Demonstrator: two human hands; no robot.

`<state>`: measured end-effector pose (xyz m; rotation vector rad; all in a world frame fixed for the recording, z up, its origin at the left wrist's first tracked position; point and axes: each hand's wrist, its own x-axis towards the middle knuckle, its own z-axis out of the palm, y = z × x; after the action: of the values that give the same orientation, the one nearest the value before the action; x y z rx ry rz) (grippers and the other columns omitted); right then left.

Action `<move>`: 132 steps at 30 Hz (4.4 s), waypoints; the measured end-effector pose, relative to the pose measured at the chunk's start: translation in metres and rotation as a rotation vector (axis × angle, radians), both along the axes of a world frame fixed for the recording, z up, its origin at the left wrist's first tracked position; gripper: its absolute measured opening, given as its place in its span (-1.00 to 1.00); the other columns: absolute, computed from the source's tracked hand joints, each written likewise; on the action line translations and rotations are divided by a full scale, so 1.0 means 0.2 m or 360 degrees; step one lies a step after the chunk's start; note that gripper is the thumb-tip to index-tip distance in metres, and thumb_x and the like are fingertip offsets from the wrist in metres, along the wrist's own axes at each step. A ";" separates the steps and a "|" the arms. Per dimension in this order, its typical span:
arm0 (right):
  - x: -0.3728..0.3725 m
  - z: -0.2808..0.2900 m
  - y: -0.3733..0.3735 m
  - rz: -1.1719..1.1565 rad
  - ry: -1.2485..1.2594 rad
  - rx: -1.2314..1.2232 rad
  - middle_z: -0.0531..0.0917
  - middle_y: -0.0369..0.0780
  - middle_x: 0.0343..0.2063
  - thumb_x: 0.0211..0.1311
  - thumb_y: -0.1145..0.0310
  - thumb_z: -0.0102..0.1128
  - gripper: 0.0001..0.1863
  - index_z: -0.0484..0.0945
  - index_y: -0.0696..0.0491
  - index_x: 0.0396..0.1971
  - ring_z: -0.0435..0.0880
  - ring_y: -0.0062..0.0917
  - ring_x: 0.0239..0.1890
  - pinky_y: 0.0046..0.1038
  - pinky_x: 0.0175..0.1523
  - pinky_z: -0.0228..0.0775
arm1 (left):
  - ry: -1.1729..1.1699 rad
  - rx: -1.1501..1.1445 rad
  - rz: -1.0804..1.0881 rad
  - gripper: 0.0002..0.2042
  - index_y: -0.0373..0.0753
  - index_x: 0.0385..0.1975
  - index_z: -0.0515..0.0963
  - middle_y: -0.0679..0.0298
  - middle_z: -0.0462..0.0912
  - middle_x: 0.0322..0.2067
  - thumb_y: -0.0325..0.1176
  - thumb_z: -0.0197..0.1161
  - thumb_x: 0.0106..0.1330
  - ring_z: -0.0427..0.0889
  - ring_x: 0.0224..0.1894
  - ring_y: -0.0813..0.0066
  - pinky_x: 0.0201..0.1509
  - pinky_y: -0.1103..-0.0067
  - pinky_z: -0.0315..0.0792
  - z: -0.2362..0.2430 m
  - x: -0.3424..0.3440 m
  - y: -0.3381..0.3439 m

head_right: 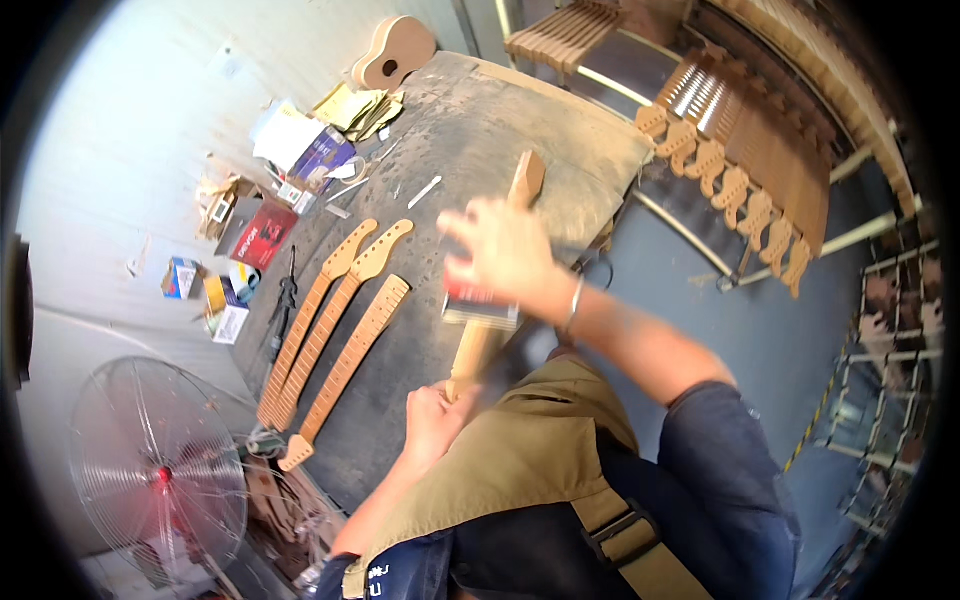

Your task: The person uses a handheld electric sander to smooth the surface of wooden guitar necks. They hold the necks with one hand and operate the sander with the other, moving it along the fretboard and edges. The person flips the necks over to sand different sides and places them on the workbench.

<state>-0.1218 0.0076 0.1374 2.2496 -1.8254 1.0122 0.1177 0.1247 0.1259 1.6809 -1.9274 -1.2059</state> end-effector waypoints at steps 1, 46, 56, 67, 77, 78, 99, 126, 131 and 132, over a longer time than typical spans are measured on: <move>-0.09 -0.06 -0.13 -0.0071 0.0020 -0.0045 0.65 -0.19 -0.18 0.13 0.10 0.51 -0.51 0.71 -0.18 0.10 0.70 -0.24 -0.11 -0.17 -0.14 0.63 | -0.0019 0.0015 0.0007 -0.67 -0.39 -0.36 0.78 -0.11 0.64 -0.63 -0.17 0.52 0.38 0.70 -0.61 0.04 -0.39 0.28 0.55 0.00 0.01 0.01; 0.15 -0.05 0.42 -0.0065 -0.0422 0.0010 0.66 -0.19 0.00 0.03 0.09 0.60 -0.40 0.74 -0.22 0.16 0.67 -0.29 -0.08 -0.20 -0.08 0.59 | 0.0424 0.0592 0.0314 -0.73 -0.46 -0.35 0.80 0.26 0.82 -0.43 -0.32 0.59 0.40 0.65 -0.45 0.65 -0.37 0.57 0.48 -0.15 0.07 -0.02; -0.20 -0.25 -0.04 -0.0545 -0.0310 0.0098 0.70 -0.21 -0.02 0.11 0.17 0.57 -0.48 0.74 -0.20 0.14 0.71 -0.18 -0.09 -0.16 -0.01 0.62 | 0.0510 0.0716 0.0426 -0.77 -0.43 -0.31 0.80 0.30 0.79 -0.45 -0.33 0.59 0.40 0.64 -0.45 0.67 -0.38 0.59 0.48 -0.17 0.04 0.00; -0.25 -0.32 -0.06 -0.0573 -0.0517 -0.0061 0.71 -0.17 -0.05 0.15 0.17 0.56 -0.53 0.75 -0.14 0.09 0.72 -0.15 -0.04 -0.15 0.01 0.64 | 0.0507 0.0764 0.0392 -0.78 -0.41 -0.26 0.80 0.30 0.81 -0.40 -0.34 0.60 0.39 0.66 -0.44 0.68 -0.35 0.60 0.50 -0.16 0.05 -0.02; 0.15 -0.10 0.52 -0.0168 -0.0603 -0.0016 0.66 -0.27 -0.10 0.03 0.19 0.60 -0.49 0.82 -0.18 0.08 0.67 -0.35 -0.24 -0.31 -0.12 0.64 | 0.0607 0.0998 0.0507 -0.79 -0.36 -0.18 0.80 0.30 0.83 -0.33 -0.35 0.62 0.37 0.73 -0.40 0.64 -0.30 0.57 0.57 -0.19 0.09 -0.02; 0.13 -0.09 0.51 -0.0166 -0.0585 0.0063 0.67 -0.28 -0.09 0.04 0.19 0.59 -0.50 0.83 -0.18 0.07 0.68 -0.36 -0.21 -0.34 -0.10 0.64 | 0.0615 0.0999 0.0507 -0.79 -0.36 -0.18 0.80 0.30 0.83 -0.33 -0.35 0.62 0.37 0.73 -0.40 0.63 -0.30 0.57 0.57 -0.19 0.10 -0.02; -0.26 -0.41 -0.04 -0.0591 -0.0570 -0.0108 0.71 -0.17 -0.07 0.17 0.13 0.53 -0.55 0.77 -0.18 0.09 0.74 -0.23 -0.10 -0.18 -0.08 0.64 | 0.0622 0.1122 0.0487 -0.82 -0.40 -0.18 0.78 0.18 0.86 -0.28 -0.44 0.59 0.37 0.81 -0.32 0.51 -0.19 0.55 0.67 -0.18 0.08 -0.06; 0.19 -0.17 0.59 -0.0171 -0.0646 0.0044 0.65 -0.28 -0.04 -0.04 0.26 0.67 -0.49 0.80 -0.19 0.02 0.63 -0.41 -0.23 -0.35 -0.18 0.59 | 0.0880 0.1529 0.0526 -0.83 -0.33 -0.14 0.66 0.13 0.81 -0.33 -0.57 0.51 0.36 0.83 -0.34 0.32 -0.15 0.39 0.76 -0.38 0.20 -0.10; -0.16 -0.42 0.08 -0.0500 -0.0549 -0.0132 0.68 -0.19 0.02 0.18 0.10 0.54 -0.57 0.79 -0.19 0.07 0.72 -0.28 -0.08 -0.27 -0.09 0.63 | 0.0892 0.1529 0.0512 -0.78 -0.29 -0.07 0.63 0.17 0.79 -0.32 -0.51 0.51 0.37 0.82 -0.32 0.33 -0.12 0.39 0.77 -0.41 0.24 -0.08; -0.26 -0.46 -0.06 -0.0592 -0.0511 -0.0208 0.69 -0.19 0.00 0.19 0.12 0.53 -0.59 0.79 -0.20 0.06 0.73 -0.28 -0.08 -0.25 -0.09 0.63 | 0.0938 0.1564 0.0501 -0.78 -0.28 -0.08 0.63 0.18 0.78 -0.32 -0.51 0.51 0.37 0.81 -0.31 0.34 -0.11 0.39 0.76 -0.43 0.24 -0.08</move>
<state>-0.1733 -0.0053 0.0453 1.6613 -2.1169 1.4231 0.1663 0.1089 0.0395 1.5952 -0.6837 -2.3565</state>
